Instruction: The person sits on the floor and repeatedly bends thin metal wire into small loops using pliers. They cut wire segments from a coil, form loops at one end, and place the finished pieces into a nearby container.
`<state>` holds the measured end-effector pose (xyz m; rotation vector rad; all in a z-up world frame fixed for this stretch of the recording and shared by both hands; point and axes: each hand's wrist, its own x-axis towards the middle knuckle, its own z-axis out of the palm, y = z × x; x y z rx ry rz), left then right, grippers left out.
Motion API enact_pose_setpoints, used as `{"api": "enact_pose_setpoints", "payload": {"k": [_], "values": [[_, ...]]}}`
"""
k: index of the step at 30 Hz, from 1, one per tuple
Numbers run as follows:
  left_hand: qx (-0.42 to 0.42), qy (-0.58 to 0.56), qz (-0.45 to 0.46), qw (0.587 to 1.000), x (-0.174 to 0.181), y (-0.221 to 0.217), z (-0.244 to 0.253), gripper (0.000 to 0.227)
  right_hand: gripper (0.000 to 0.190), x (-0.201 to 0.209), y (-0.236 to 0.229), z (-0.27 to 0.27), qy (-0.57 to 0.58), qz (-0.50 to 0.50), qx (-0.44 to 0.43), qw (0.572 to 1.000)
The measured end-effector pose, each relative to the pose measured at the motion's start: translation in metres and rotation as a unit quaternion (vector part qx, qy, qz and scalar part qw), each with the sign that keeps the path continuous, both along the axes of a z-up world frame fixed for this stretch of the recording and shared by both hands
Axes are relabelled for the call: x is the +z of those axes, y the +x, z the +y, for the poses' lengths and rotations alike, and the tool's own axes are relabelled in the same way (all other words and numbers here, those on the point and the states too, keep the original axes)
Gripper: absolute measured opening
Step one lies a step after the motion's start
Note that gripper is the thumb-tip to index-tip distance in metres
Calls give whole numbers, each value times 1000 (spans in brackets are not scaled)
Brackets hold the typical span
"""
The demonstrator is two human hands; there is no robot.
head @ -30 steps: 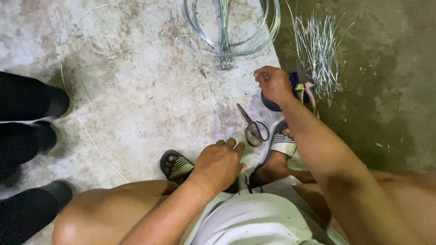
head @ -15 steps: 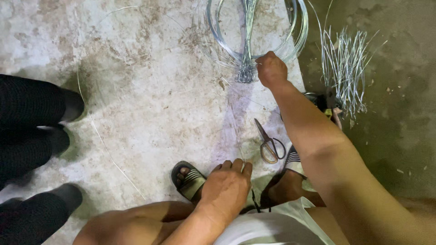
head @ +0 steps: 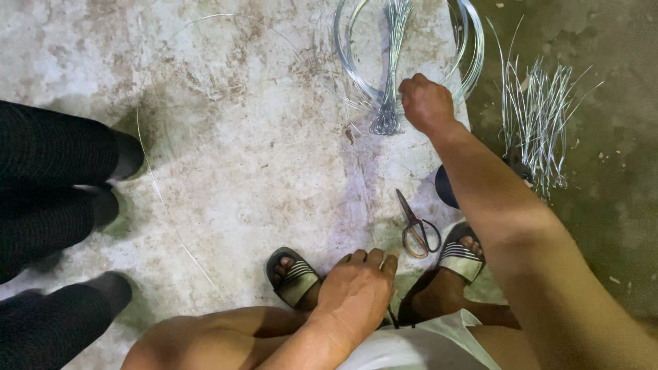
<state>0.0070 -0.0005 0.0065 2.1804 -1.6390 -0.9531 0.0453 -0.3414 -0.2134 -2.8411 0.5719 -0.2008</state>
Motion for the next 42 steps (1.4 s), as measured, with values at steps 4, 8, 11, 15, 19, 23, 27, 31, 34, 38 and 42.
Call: {"api": "enact_pose_setpoints", "payload": {"k": [4, 8, 11, 15, 19, 23, 27, 31, 34, 38, 42], "values": [[121, -72, 114, 983, 7, 0, -1, 39, 7, 66, -12, 13, -65, -156, 58, 984], [355, -76, 362, 859, 6, -2, -9, 54, 12, 145, -52, 51, -77, -231, 120, 962], [539, -117, 549, 628, -5, 10, -15, 59, 8, 194, -86, 87, -100, -220, 193, 951], [635, -270, 591, 416, -23, 44, -9, 42, 22, 241, -134, 121, -87, -158, 279, 943], [651, -343, 539, 410, -30, 62, -1, 30, 21, 253, -165, 143, -89, -185, 246, 947], [645, -364, 520, 426, -32, 55, -5, 31, 18, 247, -198, 161, 54, -179, 110, 976], [619, -397, 458, 500, -34, 37, -12, 32, 13, 238, -218, 176, 120, -176, -29, 977], [577, -397, 415, 580, -39, 20, -17, 30, 27, 228, -222, 176, 254, -322, -114, 905], [561, -360, 439, 602, -45, 9, -15, 25, 50, 218, -222, 156, 344, -391, -207, 828], [555, -366, 438, 605, -53, 7, -17, 23, 55, 201, -226, 128, 484, -400, -272, 729], [555, -328, 345, 682, -56, 11, -14, 30, 40, 182, -232, 130, 494, -316, -284, 758]]}}
